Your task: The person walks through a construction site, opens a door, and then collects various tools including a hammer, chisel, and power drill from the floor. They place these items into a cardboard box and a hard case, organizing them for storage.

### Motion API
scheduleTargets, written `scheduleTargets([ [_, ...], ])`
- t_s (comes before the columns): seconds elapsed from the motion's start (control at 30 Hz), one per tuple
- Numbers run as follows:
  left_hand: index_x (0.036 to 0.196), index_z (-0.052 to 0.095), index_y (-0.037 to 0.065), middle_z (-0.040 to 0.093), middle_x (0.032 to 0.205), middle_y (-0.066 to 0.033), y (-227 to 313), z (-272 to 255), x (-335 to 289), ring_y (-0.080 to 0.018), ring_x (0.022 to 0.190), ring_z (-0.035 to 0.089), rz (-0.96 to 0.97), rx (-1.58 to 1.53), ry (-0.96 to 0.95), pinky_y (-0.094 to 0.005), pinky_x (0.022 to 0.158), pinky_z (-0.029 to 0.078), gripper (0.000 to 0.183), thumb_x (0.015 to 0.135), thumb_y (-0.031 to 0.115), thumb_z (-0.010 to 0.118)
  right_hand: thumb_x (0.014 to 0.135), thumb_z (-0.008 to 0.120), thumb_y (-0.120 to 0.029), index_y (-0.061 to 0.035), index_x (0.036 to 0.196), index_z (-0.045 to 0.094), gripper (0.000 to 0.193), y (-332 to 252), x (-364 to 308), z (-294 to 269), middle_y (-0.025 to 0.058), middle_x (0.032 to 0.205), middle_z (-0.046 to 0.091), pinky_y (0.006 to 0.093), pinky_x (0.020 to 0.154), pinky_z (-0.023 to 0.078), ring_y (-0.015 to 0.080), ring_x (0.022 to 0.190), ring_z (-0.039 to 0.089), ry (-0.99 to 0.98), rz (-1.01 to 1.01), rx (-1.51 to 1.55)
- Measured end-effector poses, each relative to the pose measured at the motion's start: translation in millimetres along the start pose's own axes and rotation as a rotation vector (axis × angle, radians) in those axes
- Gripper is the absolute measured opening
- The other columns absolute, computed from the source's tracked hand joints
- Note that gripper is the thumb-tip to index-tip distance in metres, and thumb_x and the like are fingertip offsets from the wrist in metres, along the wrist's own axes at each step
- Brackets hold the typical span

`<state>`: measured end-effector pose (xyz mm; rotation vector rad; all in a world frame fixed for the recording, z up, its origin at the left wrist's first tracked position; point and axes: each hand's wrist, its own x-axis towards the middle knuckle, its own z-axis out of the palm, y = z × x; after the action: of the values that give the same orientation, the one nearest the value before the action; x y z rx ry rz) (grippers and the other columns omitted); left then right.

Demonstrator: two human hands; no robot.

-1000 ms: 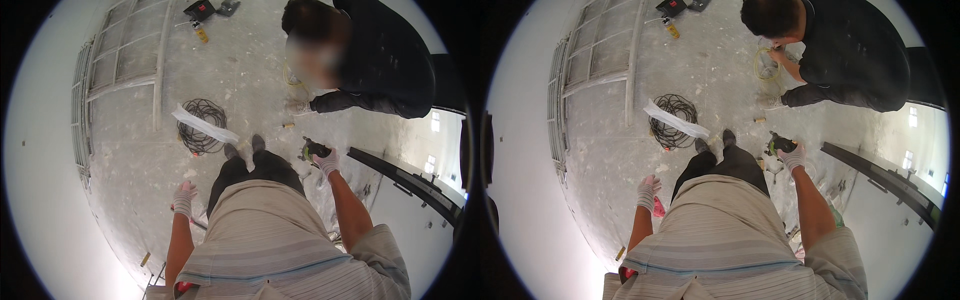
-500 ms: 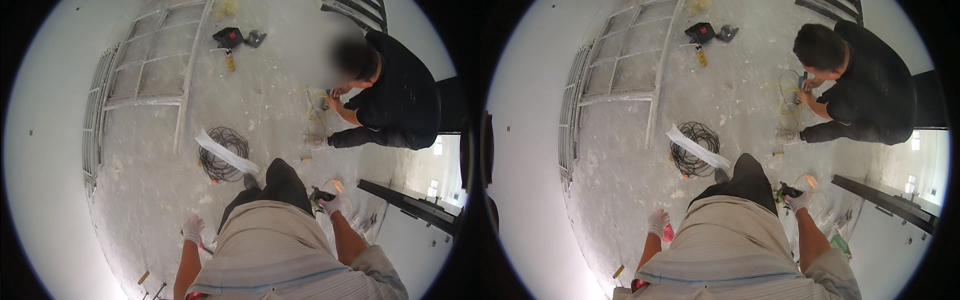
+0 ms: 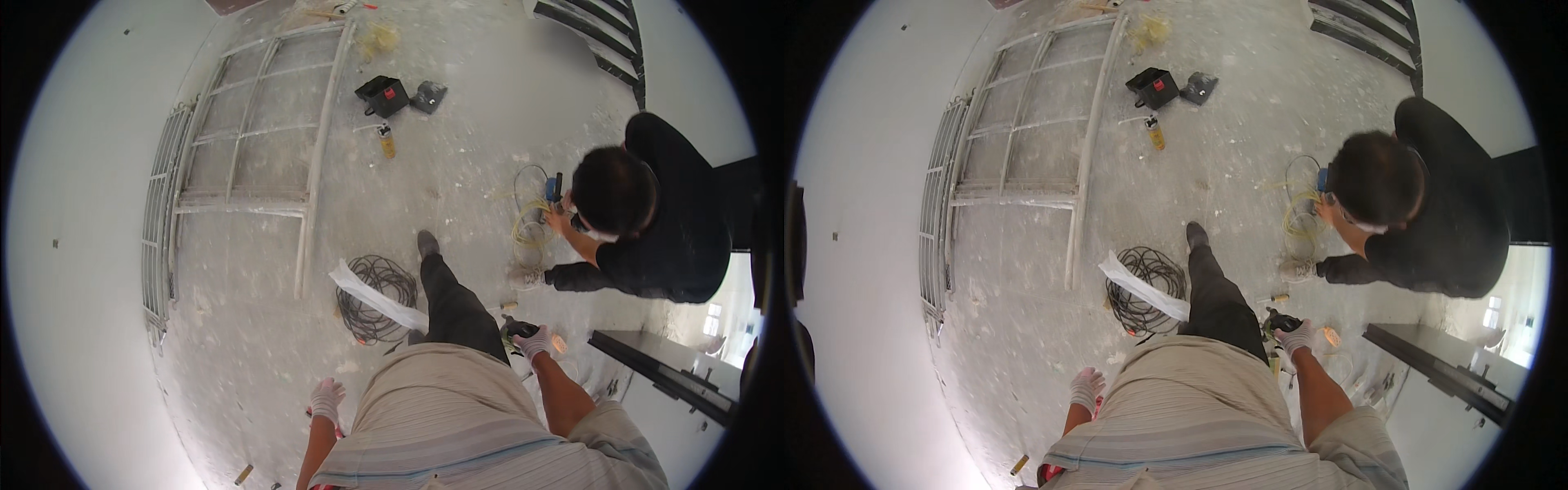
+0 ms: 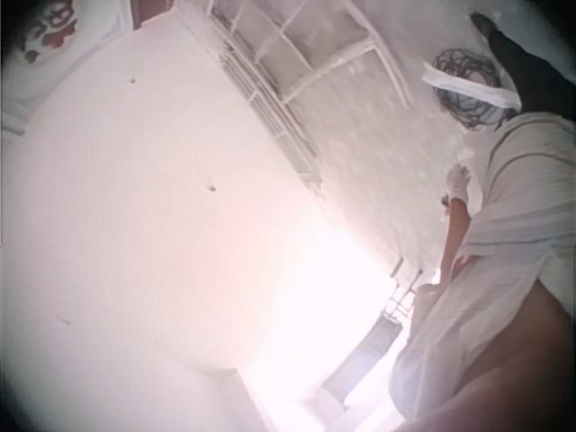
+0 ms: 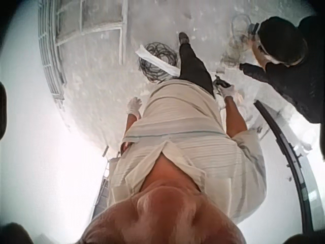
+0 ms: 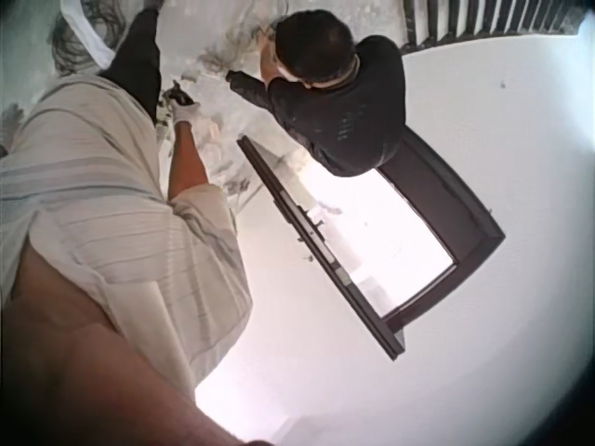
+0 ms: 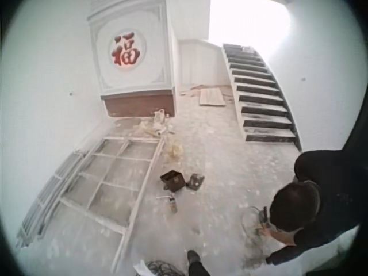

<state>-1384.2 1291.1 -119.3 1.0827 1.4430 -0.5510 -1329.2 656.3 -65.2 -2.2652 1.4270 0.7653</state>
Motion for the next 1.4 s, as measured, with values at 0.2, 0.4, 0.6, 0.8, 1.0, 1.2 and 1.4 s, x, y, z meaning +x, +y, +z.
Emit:
scheduleTargets([
  [0.2, 0.135, 0.049, 0.003, 0.064, 0.121, -0.0272, 118, 122, -29, -0.0393, 0.098, 0.068, -0.012, 0.133, 0.138, -0.0524, 0.077, 0.058, 0.052, 0.092, 0.027, 0.066, 0.060, 0.088, -0.041, -0.0010, 0.116, 0.056, 0.076, -133, 69, -49, 0.0247, 0.112, 0.066, 0.0463, 0.091, 0.053, 0.0410, 0.106, 0.064, 0.004, -0.115, -0.004],
  [0.4, 0.126, 0.058, 0.001, 0.070, 0.105, -0.0195, 270, 269, -79, -0.0290, 0.082, 0.070, 0.255, 0.272, 0.021, -0.0401, 0.071, 0.059, 0.044, 0.093, 0.029, 0.066, 0.062, 0.086, -0.040, -0.0062, 0.125, 0.053, 0.079, -286, 110, -110, 0.0223, 0.120, 0.061, 0.0484, 0.094, 0.052, 0.0400, 0.117, 0.059, 0.045, -0.085, 0.044],
  [0.6, 0.125, 0.060, -0.002, 0.071, 0.099, -0.0163, 377, 366, -109, -0.0232, 0.077, 0.070, 0.440, 0.347, -0.091, -0.0336, 0.069, 0.058, 0.043, 0.095, 0.029, 0.062, 0.059, 0.086, -0.039, -0.0022, 0.106, 0.066, 0.063, -404, 140, -158, 0.0215, 0.102, 0.071, 0.0448, 0.091, 0.054, 0.0377, 0.101, 0.068, 0.107, -0.203, 0.209],
  [0.8, 0.125, 0.060, -0.001, 0.071, 0.100, -0.0164, 428, 410, -51, -0.0258, 0.079, 0.071, 0.228, 0.550, -0.047, -0.0366, 0.069, 0.059, 0.042, 0.095, 0.028, 0.057, 0.062, 0.085, -0.039, 0.0003, 0.111, 0.064, 0.066, -472, 185, -171, 0.0230, 0.105, 0.071, 0.0435, 0.090, 0.055, 0.0375, 0.101, 0.069, 0.177, -0.180, 0.307],
  [1.0, 0.126, 0.058, 0.003, 0.070, 0.101, -0.0165, 477, 430, 33, -0.0284, 0.081, 0.072, 0.121, 0.437, -0.004, -0.0405, 0.070, 0.060, 0.041, 0.096, 0.032, 0.058, 0.062, 0.086, -0.041, 0.0015, 0.117, 0.061, 0.074, -529, 219, -215, 0.0263, 0.113, 0.067, 0.0441, 0.093, 0.054, 0.0391, 0.106, 0.067, 0.162, -0.048, 0.335],
  [1.2, 0.138, 0.052, 0.006, 0.065, 0.124, -0.0203, 564, 509, 34, -0.0277, 0.089, 0.070, 0.202, 0.451, -0.137, -0.0423, 0.081, 0.060, 0.053, 0.096, 0.037, 0.060, 0.062, 0.086, -0.042, 0.0035, 0.127, 0.057, 0.085, -547, 279, -263, 0.0260, 0.118, 0.066, 0.0435, 0.096, 0.053, 0.0391, 0.111, 0.066, 0.288, 0.047, 0.344],
  [1.4, 0.132, 0.055, 0.006, 0.067, 0.115, -0.0189, 606, 585, 33, -0.0277, 0.084, 0.070, 0.216, 0.307, -0.115, -0.0460, 0.075, 0.060, 0.045, 0.096, 0.032, 0.063, 0.061, 0.087, -0.046, 0.0026, 0.126, 0.058, 0.086, -585, 336, -333, 0.0233, 0.120, 0.068, 0.0398, 0.096, 0.053, 0.0337, 0.111, 0.068, 0.322, 0.117, 0.321],
])
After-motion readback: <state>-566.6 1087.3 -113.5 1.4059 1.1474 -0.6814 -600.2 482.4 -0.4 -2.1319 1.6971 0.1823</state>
